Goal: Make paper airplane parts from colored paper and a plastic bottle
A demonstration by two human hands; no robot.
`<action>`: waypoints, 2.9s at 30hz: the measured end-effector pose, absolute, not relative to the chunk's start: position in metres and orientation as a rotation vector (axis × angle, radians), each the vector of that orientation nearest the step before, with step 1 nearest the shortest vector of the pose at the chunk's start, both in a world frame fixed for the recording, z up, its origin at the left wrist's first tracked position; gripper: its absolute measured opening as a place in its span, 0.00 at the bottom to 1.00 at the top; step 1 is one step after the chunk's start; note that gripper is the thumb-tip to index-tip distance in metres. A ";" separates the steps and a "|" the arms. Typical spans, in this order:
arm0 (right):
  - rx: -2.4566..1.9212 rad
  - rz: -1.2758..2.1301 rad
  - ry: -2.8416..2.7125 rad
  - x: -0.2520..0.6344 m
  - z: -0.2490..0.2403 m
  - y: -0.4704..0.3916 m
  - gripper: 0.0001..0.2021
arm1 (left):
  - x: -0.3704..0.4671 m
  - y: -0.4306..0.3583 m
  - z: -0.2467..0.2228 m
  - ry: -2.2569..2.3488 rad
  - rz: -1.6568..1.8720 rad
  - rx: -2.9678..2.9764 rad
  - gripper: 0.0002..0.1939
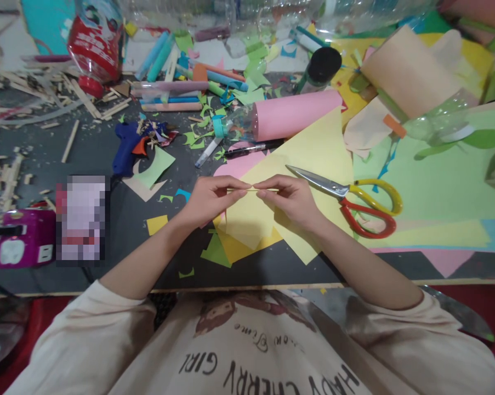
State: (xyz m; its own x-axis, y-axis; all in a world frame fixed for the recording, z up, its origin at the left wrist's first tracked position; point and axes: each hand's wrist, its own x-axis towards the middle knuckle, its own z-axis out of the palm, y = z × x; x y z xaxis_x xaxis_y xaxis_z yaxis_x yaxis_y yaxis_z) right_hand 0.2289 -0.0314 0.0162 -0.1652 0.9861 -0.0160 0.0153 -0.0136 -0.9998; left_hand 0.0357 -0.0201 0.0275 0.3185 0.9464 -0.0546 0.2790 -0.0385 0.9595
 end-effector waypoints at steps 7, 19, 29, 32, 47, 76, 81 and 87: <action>-1.138 1.359 -1.343 0.229 0.014 -0.030 0.08 | 0.037 -0.018 0.023 1.130 0.852 1.549 0.09; -1.187 1.335 -1.512 0.231 0.016 -0.030 0.09 | 0.036 -0.019 0.023 1.183 0.810 1.685 0.12; -1.216 1.329 -1.483 0.230 0.018 -0.030 0.11 | 0.037 -0.019 0.027 1.145 0.730 1.613 0.12; -1.236 1.330 -1.476 0.229 0.019 -0.030 0.12 | 0.037 -0.020 0.027 1.152 0.730 1.588 0.11; -1.279 1.319 -1.496 0.231 0.021 -0.031 0.10 | 0.037 -0.020 0.027 1.156 0.756 1.572 0.15; -1.284 1.310 -1.470 0.231 0.021 -0.031 0.12 | 0.037 -0.017 0.024 1.220 0.795 1.604 0.15; -1.257 1.320 -1.465 0.232 0.021 -0.031 0.11 | 0.037 -0.018 0.025 1.200 0.822 1.612 0.13; -1.264 1.328 -1.429 0.230 0.022 -0.031 0.10 | 0.038 -0.019 0.025 1.208 0.809 1.598 0.15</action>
